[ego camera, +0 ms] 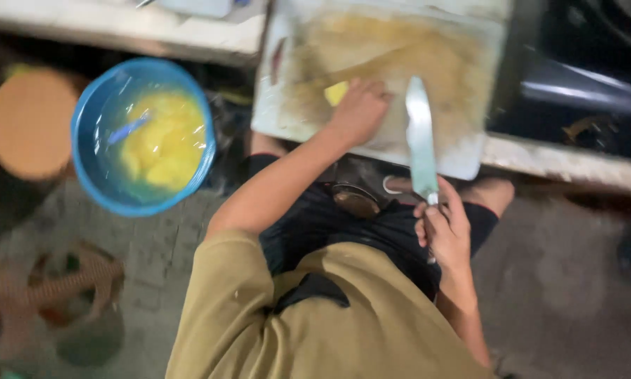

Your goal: The person is slicing potatoes on a cutting board using a knife and then placing the slices into a blue bowl filled with water.

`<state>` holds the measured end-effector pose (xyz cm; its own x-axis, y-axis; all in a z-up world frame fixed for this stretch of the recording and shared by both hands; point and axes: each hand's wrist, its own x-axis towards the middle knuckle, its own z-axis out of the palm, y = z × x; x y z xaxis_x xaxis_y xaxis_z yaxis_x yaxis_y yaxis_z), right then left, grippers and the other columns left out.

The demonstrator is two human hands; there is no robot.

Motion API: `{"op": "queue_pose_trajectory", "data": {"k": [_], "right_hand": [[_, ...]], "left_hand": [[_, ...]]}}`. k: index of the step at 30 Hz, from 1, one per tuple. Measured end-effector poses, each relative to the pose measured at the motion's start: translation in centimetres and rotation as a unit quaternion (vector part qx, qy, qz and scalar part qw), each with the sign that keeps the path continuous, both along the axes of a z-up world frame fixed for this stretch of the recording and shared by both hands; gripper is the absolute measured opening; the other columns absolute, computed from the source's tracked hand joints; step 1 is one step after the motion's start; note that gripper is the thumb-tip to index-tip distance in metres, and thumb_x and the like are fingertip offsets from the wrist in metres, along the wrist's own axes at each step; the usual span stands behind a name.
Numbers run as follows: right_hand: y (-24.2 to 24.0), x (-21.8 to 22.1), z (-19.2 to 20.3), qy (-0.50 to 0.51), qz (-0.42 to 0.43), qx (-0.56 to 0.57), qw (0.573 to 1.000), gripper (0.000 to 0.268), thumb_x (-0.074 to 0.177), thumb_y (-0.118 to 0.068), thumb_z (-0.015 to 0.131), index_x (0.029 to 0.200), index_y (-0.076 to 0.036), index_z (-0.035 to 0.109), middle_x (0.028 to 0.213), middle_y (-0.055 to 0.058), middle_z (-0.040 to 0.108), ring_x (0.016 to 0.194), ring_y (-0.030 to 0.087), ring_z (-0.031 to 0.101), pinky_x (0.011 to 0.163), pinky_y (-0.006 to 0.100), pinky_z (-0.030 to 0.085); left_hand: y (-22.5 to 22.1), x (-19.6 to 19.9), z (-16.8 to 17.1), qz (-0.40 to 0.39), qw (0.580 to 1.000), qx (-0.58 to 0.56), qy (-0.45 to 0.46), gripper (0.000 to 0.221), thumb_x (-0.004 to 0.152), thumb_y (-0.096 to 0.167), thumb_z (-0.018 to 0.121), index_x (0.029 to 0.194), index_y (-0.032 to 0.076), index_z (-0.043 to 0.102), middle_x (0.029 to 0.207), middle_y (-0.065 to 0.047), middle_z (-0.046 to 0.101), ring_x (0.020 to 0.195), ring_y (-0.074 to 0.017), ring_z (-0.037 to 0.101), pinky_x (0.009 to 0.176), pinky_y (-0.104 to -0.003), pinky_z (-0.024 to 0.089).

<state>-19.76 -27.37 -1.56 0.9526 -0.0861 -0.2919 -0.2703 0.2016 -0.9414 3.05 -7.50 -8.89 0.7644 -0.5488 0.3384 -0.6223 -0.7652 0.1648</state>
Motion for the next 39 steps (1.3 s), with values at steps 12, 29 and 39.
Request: {"op": "queue_pose_trajectory", "data": {"k": [12, 29, 39], "right_hand": [[0.1, 2.5, -3.6, -0.030, -0.001, 0.030, 0.999, 0.061, 0.099, -0.007, 0.043, 0.156, -0.020, 0.026, 0.084, 0.021, 0.051, 0.048, 0.023, 0.047, 0.031, 0.028, 0.038], [5.8, 3.9, 3.2, -0.112, 0.098, -0.372, 0.916, 0.049, 0.097, -0.008, 0.053, 0.146, -0.002, 0.045, 0.081, 0.013, 0.070, 0.056, 0.021, 0.064, 0.045, 0.033, 0.051], [3.1, 3.4, 4.7, -0.139, 0.123, -0.529, 0.828, 0.048, 0.100, -0.015, 0.053, 0.148, -0.015, 0.050, 0.108, 0.022, 0.068, 0.090, 0.041, 0.069, 0.068, 0.049, 0.057]], "left_hand": [[39.4, -9.3, -2.9, 0.504, 0.854, -0.101, 0.084, 0.005, 0.084, 0.022, 0.074, 0.088, 0.019, 0.072, 0.082, -0.005, 0.060, 0.081, -0.0304, 0.066, 0.074, -0.043, 0.055], [7.8, -2.6, 0.4, -0.028, 0.988, -0.150, 0.009, 0.024, 0.092, 0.020, 0.070, 0.112, 0.006, 0.068, 0.114, -0.015, 0.063, 0.106, -0.0298, 0.065, 0.096, -0.037, 0.049], [3.8, -3.9, 1.7, -0.105, 0.985, -0.138, -0.007, 0.023, 0.095, 0.035, 0.062, 0.112, 0.020, 0.066, 0.113, -0.002, 0.057, 0.094, -0.0244, 0.059, 0.069, -0.035, 0.046]]}}
